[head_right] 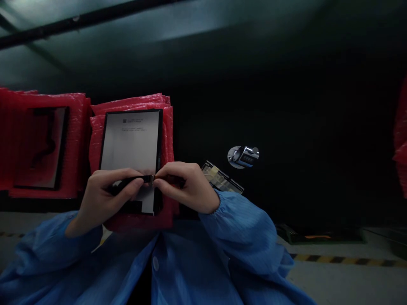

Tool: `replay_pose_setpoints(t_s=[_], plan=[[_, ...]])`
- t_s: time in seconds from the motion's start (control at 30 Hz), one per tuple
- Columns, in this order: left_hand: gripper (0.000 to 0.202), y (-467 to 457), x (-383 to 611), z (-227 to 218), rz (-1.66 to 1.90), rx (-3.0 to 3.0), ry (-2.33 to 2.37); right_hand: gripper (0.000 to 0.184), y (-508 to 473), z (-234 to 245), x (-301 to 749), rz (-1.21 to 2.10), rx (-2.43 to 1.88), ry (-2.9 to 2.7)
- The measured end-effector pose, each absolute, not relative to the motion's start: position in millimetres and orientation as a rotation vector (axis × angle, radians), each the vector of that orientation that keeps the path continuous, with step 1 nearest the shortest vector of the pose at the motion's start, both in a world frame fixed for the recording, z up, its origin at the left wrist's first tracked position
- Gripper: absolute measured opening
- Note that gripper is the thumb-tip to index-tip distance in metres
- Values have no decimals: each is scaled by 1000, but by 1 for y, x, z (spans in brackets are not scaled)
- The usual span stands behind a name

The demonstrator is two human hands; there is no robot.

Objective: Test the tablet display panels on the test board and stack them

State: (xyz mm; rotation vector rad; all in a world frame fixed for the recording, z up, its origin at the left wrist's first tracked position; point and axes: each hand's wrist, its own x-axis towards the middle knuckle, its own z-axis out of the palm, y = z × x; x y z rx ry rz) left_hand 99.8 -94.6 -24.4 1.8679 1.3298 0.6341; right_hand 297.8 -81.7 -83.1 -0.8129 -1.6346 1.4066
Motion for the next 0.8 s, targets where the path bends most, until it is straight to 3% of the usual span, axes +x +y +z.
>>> replay_pose_setpoints(t_s=[0.8], plan=[[18, -93, 94, -28, 429, 1851, 1159, 12, -81, -85, 299, 1351, -668, -1823]])
